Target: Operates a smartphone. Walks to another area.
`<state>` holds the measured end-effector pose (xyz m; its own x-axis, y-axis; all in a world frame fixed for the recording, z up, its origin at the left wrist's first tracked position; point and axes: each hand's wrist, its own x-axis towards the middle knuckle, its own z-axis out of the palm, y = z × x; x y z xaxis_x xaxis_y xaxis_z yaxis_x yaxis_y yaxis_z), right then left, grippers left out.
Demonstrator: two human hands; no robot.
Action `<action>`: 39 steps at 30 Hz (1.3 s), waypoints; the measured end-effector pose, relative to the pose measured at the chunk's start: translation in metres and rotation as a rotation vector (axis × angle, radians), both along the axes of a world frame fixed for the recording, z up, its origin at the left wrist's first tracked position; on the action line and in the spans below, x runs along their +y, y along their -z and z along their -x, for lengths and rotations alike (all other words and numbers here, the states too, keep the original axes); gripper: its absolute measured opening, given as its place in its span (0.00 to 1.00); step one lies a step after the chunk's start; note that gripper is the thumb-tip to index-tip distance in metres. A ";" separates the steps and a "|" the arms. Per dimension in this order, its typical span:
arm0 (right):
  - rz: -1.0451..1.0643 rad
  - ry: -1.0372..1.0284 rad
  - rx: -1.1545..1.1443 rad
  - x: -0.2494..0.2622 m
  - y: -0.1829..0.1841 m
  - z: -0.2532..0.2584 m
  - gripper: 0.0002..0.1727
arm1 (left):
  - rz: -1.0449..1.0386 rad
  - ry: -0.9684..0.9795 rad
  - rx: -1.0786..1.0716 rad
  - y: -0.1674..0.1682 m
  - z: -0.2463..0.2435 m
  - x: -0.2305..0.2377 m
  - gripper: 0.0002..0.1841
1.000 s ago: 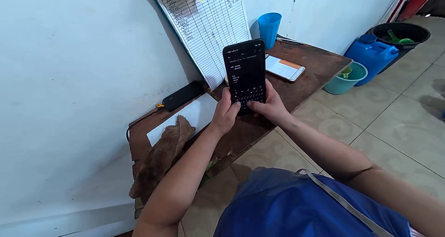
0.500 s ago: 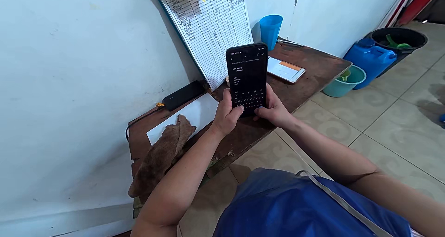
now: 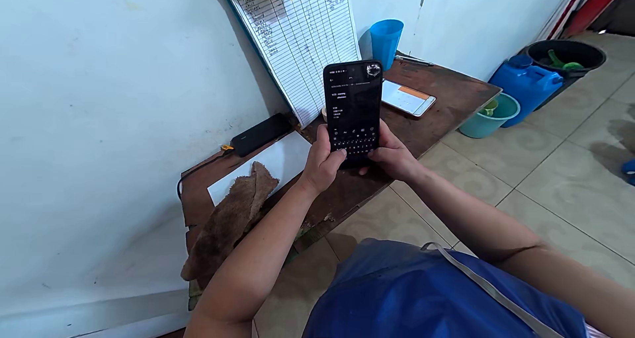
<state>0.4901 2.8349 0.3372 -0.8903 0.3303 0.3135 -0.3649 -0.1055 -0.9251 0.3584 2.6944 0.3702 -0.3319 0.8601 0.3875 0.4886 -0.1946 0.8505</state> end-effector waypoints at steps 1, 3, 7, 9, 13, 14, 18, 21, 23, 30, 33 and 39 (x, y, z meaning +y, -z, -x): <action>0.002 0.003 -0.003 0.000 0.000 0.000 0.34 | 0.000 0.005 0.000 0.000 0.000 0.000 0.29; 0.000 0.001 0.002 0.000 0.000 0.000 0.34 | 0.004 0.006 -0.001 -0.001 0.001 -0.001 0.29; 0.014 0.014 0.003 -0.001 0.000 0.000 0.34 | 0.004 0.004 0.008 0.001 0.001 0.000 0.30; 0.017 0.037 -0.016 -0.002 -0.002 0.000 0.32 | -0.003 0.010 0.019 0.001 0.000 0.000 0.31; 0.016 0.087 -0.025 -0.005 -0.003 0.000 0.26 | -0.005 0.019 0.055 0.002 -0.001 0.000 0.31; 0.019 0.096 -0.022 -0.005 -0.002 0.000 0.25 | -0.001 0.018 0.065 0.001 -0.001 0.000 0.31; 0.008 0.159 -0.012 -0.008 -0.004 0.000 0.22 | -0.018 0.030 0.133 0.003 0.000 0.000 0.30; 0.017 0.208 -0.028 -0.011 -0.007 0.001 0.18 | -0.023 0.040 0.152 0.003 0.000 0.000 0.30; 0.011 0.200 -0.022 -0.010 -0.006 0.001 0.21 | -0.019 0.037 0.158 0.003 0.000 -0.001 0.29; -0.047 0.116 0.001 -0.006 -0.001 -0.002 0.30 | 0.016 -0.004 0.166 0.000 -0.001 -0.001 0.28; -0.056 0.089 0.008 -0.007 -0.003 -0.003 0.34 | 0.008 -0.005 0.134 0.000 -0.001 -0.001 0.28; -0.058 0.087 0.010 -0.007 -0.003 -0.003 0.35 | -0.003 0.006 0.106 0.003 0.000 -0.001 0.30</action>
